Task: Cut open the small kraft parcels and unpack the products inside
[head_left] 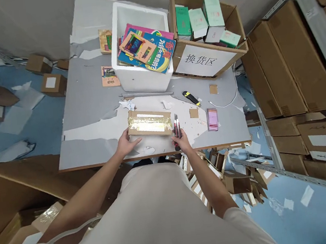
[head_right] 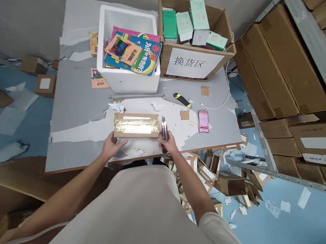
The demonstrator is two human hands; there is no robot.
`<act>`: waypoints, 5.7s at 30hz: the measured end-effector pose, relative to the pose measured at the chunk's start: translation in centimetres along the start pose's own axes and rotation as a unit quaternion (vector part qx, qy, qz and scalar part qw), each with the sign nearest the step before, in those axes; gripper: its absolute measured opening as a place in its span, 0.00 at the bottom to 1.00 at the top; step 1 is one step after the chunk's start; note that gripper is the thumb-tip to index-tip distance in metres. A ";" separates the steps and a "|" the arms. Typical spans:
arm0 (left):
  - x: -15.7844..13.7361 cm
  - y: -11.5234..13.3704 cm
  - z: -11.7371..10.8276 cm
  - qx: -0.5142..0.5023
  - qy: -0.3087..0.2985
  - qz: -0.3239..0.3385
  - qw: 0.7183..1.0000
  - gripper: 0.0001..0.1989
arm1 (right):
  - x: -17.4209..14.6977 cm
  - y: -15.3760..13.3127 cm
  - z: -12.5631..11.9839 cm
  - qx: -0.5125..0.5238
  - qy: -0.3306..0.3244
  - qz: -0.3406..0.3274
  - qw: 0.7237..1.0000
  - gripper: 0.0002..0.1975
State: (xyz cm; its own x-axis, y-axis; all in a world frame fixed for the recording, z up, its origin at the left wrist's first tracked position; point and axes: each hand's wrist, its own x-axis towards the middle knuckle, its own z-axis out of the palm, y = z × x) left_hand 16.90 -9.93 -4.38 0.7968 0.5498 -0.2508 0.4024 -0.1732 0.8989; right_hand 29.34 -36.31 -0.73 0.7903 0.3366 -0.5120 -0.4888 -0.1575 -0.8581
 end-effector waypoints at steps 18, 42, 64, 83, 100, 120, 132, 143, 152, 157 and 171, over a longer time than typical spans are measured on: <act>-0.8 0.1 2.2 -0.005 0.063 -0.057 0.996 0.26 | 2.6 -1.7 -2.6 -0.030 -0.087 -0.027 0.995 0.25; -3.3 4.2 4.2 0.027 0.215 -0.037 0.976 0.29 | 3.7 -4.6 -4.9 -0.050 -0.152 -0.064 0.985 0.24; -3.5 2.5 7.8 0.263 0.115 0.223 0.932 0.16 | 5.0 -12.1 4.1 -0.699 -0.356 -0.341 0.518 0.27; -2.8 1.5 7.0 0.283 0.079 0.255 0.921 0.14 | 4.4 -11.7 6.2 -0.763 -0.329 -0.307 0.464 0.31; -2.7 0.5 6.6 0.331 0.092 0.355 0.869 0.13 | 2.7 -12.0 5.5 -0.808 -0.316 -0.231 0.440 0.30; -2.8 2.2 6.3 0.354 0.028 0.307 0.883 0.16 | -3.3 -14.4 -4.1 -0.883 -0.189 -0.109 0.416 0.33; -3.7 4.8 6.6 0.368 0.025 0.232 0.900 0.16 | -7.7 -12.6 -7.8 -0.756 -0.036 -0.121 0.643 0.29; 1.1 7.0 3.6 0.385 -0.044 0.276 0.879 0.48 | -5.1 -6.6 -2.5 -0.627 -0.032 -0.077 0.774 0.36; 1.5 6.5 3.9 0.355 -0.050 0.263 0.896 0.52 | -4.6 -7.9 -0.9 -0.689 -0.027 -0.050 0.722 0.33; 1.5 6.9 4.0 0.356 -0.038 0.245 0.901 0.52 | -3.2 -9.9 2.3 -0.753 -0.023 0.001 0.657 0.36; 1.2 7.5 4.1 0.332 -0.037 0.198 0.922 0.50 | -6.1 -12.0 0.3 -0.765 -0.117 0.043 0.632 0.34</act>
State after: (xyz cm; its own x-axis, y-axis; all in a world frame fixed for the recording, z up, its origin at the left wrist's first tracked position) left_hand 22.68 -13.92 0.56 0.9590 0.2834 0.0029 0.2417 -0.8233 0.5135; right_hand 30.28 -36.21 12.65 0.6216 0.3664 -0.6923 0.5442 -0.8377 0.0453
